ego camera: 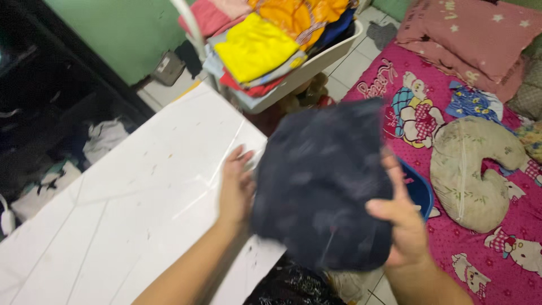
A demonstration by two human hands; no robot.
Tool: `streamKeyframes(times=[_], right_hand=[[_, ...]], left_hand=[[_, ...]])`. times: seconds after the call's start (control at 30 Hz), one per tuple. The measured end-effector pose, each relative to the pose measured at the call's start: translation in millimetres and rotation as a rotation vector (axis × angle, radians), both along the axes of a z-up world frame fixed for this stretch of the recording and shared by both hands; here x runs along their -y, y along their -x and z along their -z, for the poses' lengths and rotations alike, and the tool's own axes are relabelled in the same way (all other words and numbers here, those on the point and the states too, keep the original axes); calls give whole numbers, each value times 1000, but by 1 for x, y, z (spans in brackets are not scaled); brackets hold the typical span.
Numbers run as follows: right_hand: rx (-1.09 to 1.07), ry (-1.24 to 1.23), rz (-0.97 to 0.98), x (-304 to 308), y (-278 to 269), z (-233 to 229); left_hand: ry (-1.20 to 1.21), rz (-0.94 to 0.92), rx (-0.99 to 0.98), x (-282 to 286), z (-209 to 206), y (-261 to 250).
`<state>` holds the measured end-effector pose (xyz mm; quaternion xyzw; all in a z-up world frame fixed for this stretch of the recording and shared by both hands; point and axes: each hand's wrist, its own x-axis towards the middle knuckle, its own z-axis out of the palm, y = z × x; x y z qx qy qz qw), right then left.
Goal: The person folds several items of clothing one by one on a white table. They pick up a yellow short, a striped shirt, a patterned top, and dark shorts from a blue basket, fold each item, and place them on a growing stack.
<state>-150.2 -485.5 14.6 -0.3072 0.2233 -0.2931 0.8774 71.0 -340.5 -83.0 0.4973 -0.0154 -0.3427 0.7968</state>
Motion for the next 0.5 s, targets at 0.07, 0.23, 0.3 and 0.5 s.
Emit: streamKeyframes(times=[0.07,0.23,0.3,0.5], right_hand=[[145,118,113,24,-8,-10],[288,345,225,92,-52,-19],[355,379,251,120,-74,-19],[632,400,251,222,-188,-1]], left_hand=[[-12,57,191,49,14,3],[13,71,706,126,27,1],[-122,81,888,136,23,-3],[-324,230,1135,130,-1,-4]])
